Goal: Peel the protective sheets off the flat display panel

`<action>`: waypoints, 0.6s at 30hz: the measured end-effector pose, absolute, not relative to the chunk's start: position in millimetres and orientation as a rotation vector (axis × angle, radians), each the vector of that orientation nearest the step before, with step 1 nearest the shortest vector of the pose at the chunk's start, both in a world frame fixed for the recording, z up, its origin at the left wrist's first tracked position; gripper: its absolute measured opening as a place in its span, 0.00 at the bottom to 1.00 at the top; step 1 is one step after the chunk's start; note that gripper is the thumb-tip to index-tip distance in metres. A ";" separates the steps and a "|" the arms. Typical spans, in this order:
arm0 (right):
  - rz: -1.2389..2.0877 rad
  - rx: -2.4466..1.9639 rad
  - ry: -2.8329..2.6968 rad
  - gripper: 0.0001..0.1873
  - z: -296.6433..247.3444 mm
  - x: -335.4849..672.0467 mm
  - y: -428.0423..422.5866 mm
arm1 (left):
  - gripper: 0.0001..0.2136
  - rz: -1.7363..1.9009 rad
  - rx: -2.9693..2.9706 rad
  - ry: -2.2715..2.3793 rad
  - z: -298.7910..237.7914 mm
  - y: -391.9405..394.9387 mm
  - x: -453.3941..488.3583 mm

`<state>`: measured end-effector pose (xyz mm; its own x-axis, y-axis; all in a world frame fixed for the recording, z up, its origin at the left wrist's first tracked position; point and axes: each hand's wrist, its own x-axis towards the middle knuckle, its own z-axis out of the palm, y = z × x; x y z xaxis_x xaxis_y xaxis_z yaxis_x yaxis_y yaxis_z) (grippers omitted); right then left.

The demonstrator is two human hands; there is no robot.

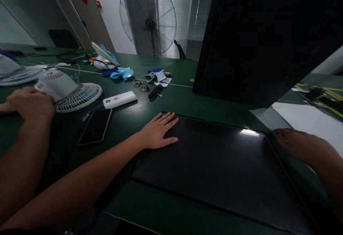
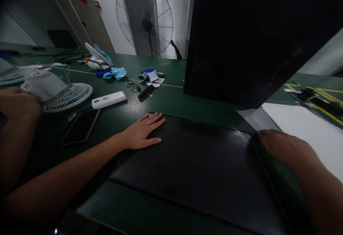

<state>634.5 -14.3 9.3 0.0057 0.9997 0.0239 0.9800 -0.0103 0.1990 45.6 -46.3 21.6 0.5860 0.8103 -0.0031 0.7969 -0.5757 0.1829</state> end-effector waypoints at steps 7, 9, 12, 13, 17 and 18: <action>0.247 2.091 2.106 0.26 42.8 617.3 -28.4 | 0.44 0.218 2.547 1.512 16.5 -28.1 37.8; 0.174 2.013 2.219 0.23 51.0 599.9 -34.1 | 0.45 0.230 2.521 1.560 16.2 -24.2 34.7; 0.083 1.762 2.492 0.19 58.8 561.8 -45.2 | 0.45 0.234 2.491 1.607 15.7 -20.7 31.6; 0.100 1.642 2.600 0.19 60.6 546.2 -50.0 | 0.46 0.231 2.483 1.620 15.4 -19.9 31.1; 0.208 1.140 2.980 0.20 63.1 473.9 -75.1 | 0.41 0.257 2.437 1.670 14.0 -18.0 29.4; 0.222 1.033 3.052 0.20 61.8 455.3 -82.5 | 0.39 0.281 2.414 1.676 13.3 -17.8 28.8</action>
